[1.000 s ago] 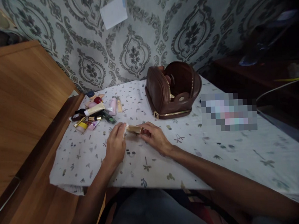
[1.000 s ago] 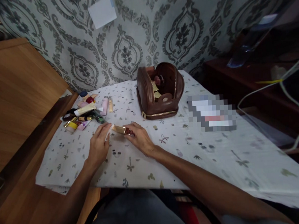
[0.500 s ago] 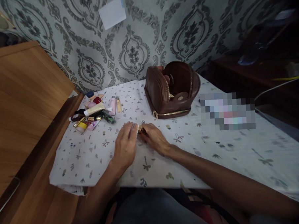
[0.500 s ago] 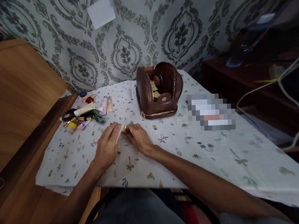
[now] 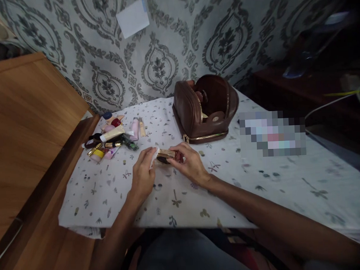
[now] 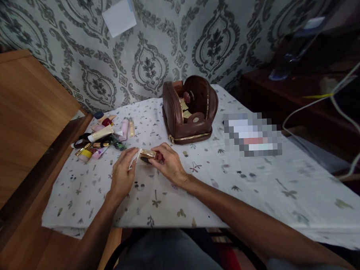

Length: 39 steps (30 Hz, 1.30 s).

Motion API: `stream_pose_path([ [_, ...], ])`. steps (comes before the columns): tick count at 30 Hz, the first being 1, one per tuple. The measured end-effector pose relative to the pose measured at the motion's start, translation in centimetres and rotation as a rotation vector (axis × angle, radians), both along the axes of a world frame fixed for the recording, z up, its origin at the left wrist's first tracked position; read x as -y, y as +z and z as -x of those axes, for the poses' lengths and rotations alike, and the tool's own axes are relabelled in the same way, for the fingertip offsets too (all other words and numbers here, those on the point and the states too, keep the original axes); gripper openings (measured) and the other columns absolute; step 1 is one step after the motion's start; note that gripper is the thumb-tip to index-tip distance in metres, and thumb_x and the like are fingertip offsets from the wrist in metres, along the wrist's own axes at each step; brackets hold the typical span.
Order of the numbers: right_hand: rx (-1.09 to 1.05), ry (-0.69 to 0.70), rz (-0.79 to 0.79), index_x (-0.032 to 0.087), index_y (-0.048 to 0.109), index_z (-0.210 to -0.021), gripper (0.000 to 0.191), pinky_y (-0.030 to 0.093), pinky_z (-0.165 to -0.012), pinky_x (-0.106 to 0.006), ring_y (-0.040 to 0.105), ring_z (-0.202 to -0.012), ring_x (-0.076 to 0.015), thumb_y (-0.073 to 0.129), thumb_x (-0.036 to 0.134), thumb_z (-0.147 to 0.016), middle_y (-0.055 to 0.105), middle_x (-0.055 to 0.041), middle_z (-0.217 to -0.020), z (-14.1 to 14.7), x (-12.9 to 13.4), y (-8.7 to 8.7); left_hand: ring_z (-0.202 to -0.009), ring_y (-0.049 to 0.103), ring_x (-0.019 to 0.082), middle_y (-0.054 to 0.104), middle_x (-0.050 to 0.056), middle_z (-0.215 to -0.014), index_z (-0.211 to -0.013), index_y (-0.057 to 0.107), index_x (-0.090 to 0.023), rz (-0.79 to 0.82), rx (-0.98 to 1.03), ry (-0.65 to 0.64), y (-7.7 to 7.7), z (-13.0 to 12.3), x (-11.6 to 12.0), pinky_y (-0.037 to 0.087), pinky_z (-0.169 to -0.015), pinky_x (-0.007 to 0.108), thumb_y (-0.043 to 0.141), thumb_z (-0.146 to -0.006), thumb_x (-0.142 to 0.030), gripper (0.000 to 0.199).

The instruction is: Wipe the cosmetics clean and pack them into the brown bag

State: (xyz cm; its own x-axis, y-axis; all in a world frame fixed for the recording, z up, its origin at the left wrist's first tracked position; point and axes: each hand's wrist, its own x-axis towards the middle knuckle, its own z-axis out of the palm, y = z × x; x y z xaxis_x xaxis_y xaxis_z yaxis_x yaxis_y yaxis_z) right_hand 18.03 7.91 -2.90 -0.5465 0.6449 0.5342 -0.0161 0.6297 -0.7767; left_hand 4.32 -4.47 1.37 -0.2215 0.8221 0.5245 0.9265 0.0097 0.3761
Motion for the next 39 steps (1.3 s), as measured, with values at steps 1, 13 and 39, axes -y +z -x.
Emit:
stream_pose_path([
  [1,-0.004,0.008,0.014,0.02,0.064,-0.103,0.027,0.049,-0.064,-0.028,0.054,-0.063,-0.0133,0.069,0.018,-0.077,0.057,-0.0004,-0.082,0.0,-0.1,-0.1,-0.119,0.058,0.022,0.061,0.014,-0.126,-0.127,0.058,-0.013,-0.001,-0.021,0.002,-0.2,0.0,-0.1,0.048,-0.105,0.04,0.04,-0.09,-0.006,0.041],
  [13,-0.088,0.109,0.248,0.022,0.047,-0.127,0.059,0.051,-0.065,-0.027,0.055,-0.064,-0.0115,0.064,0.015,-0.071,0.061,0.0008,-0.088,0.5,-0.3,-1.3,-0.119,0.058,0.029,0.062,0.018,-0.125,-0.123,0.058,-0.012,0.037,-0.305,-0.002,0.2,-2.2,-1.2,0.049,-0.102,0.048,0.041,-0.086,-0.001,0.043],
  [39,0.068,0.032,-0.119,0.02,0.06,-0.113,0.025,0.049,-0.08,-0.037,0.06,-0.086,-0.0226,0.059,0.029,-0.09,0.066,-0.0077,-0.094,-0.6,-0.2,-0.1,-0.112,0.061,0.022,0.064,0.011,-0.118,-0.125,0.057,-0.017,0.017,-0.072,-0.035,1.9,-0.4,-0.3,0.051,-0.099,0.038,0.042,-0.092,-0.01,0.037],
])
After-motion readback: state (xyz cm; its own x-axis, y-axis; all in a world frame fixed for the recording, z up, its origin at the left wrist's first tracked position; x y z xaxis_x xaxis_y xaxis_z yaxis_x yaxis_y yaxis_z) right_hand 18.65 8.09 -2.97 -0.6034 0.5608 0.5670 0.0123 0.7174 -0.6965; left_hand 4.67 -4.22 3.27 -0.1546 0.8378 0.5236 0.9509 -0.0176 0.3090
